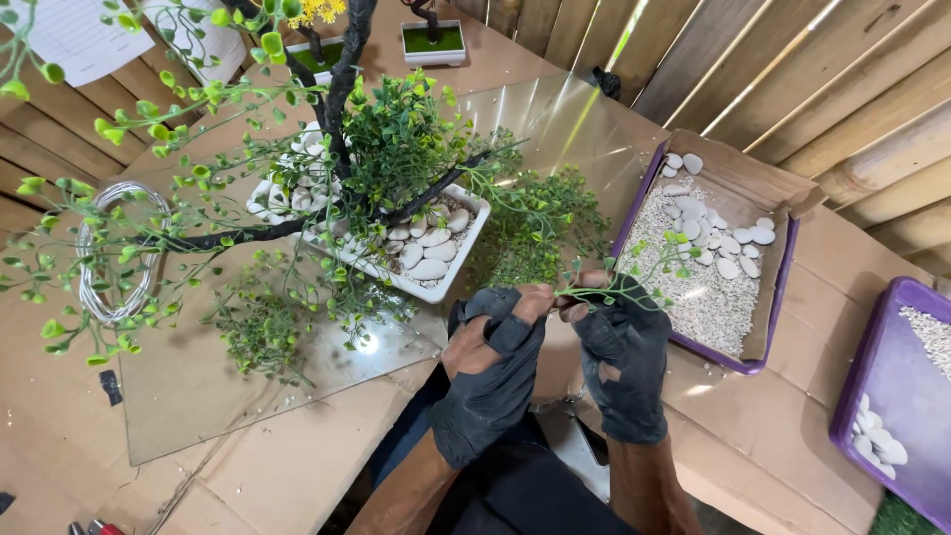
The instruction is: The person arranges artificial green foliage and small branches into a white rectangular planter containing white stones. They use both hands to position and tuck the plant stems into the arrangement, occasionally adjusting the placement of the branches and leaves.
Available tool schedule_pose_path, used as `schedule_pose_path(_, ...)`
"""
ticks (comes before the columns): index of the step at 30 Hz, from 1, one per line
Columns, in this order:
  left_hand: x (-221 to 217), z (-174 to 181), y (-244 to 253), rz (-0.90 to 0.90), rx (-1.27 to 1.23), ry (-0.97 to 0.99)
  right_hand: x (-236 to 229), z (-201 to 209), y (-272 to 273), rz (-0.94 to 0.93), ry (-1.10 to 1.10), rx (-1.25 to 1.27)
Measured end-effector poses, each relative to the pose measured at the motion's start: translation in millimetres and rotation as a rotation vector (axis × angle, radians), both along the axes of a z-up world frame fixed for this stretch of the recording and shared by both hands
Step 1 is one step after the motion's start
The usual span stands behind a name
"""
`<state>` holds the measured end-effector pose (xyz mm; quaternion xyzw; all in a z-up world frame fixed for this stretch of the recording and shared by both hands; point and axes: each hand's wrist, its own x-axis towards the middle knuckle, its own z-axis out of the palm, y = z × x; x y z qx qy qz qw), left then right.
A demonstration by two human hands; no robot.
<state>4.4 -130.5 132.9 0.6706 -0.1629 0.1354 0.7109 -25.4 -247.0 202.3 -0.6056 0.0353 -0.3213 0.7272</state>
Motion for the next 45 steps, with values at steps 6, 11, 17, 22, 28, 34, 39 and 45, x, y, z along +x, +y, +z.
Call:
schedule_pose_path(6, 4.7, 9.9, -1.9, -0.198, -0.041, -0.045, 2.1, 11.8, 8.2, -0.116, 0.069, -0.371)
schedule_pose_path(11, 1.5, 40.2, -12.6, 0.174, -0.068, -0.128, 3.9, 28.4, 13.3, -0.274, 0.154, -0.81)
schedule_pose_path(17, 23.0, 67.7, -2.0, 0.15, -0.239, -0.221, 19.1, 70.2, 33.4, -0.29, 0.297, -0.844)
schedule_pose_path(22, 35.7, 53.3, -1.5, 0.041, -0.211, -0.13, 42.5, 47.4, 15.2, -0.263, 0.294, -0.697)
schedule_pose_path(28, 45.4, 50.3, 4.4, -0.061, -0.196, -0.176, 57.4, 56.2, 0.6, -0.18, 0.261, -0.691)
schedule_pose_path(34, 69.5, 43.4, 26.6, -0.383, -0.22, -0.241, 63.5, 80.7, -13.3, -0.053, 0.187, -0.746)
schedule_pose_path(39, 82.1, 50.2, 17.2, -0.485, -0.174, -0.325, 72.5, 99.1, -22.7, 0.058, 0.135, -0.784)
schedule_pose_path(45, 78.0, 69.4, 5.2, -0.624, -0.691, -0.01, 79.9, 114.1, -9.8, 0.164, 0.234, -0.584)
